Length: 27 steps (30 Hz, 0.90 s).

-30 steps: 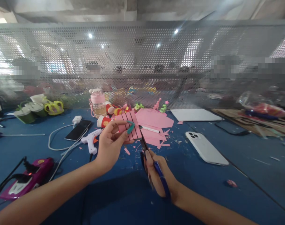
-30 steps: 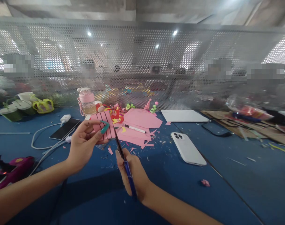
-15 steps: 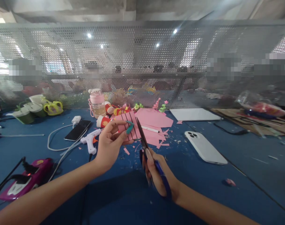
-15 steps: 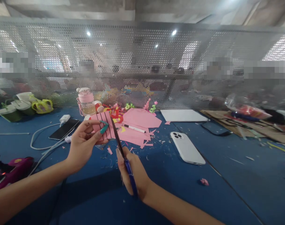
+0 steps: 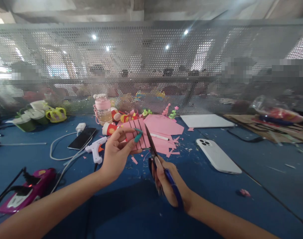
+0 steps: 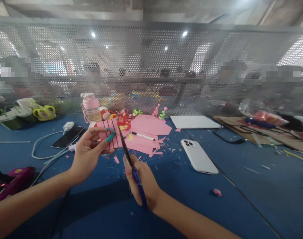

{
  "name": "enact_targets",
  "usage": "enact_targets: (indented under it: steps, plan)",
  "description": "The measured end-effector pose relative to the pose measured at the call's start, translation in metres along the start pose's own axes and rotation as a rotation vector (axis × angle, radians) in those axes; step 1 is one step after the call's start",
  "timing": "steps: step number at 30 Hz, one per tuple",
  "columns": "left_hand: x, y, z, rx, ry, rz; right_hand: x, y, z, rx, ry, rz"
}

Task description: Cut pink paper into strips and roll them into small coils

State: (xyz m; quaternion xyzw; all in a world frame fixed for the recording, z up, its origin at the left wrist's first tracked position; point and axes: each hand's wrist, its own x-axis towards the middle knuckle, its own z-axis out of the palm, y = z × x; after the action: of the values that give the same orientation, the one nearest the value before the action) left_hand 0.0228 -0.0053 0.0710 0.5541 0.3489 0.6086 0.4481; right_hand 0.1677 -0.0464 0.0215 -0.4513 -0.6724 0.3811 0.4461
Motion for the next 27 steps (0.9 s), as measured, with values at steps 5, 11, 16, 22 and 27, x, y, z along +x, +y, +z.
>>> enact_targets:
  steps: [5, 11, 16, 22, 27]
  plan:
    - [-0.0006, -0.0001, 0.0004, 0.001, -0.004, 0.003, -0.0001, -0.0031, 0.0017, 0.054, -0.004, 0.041]
    - [-0.001, -0.0004, 0.0001, 0.001, -0.013, 0.002, 0.0009, -0.0033, 0.0021, 0.052, -0.002, 0.043]
    - [-0.0018, -0.0006, 0.0006, -0.014, -0.022, -0.01, 0.0002, 0.0021, 0.002, 0.077, -0.01, 0.034]
    - [-0.0021, -0.0007, 0.0014, -0.033, -0.024, -0.016, 0.0001, -0.0009, 0.0018, 0.085, 0.017, 0.031]
    - [-0.0031, -0.0013, 0.0009, -0.051, -0.019, -0.021, -0.0001, -0.002, 0.0044, 0.145, 0.026, 0.08]
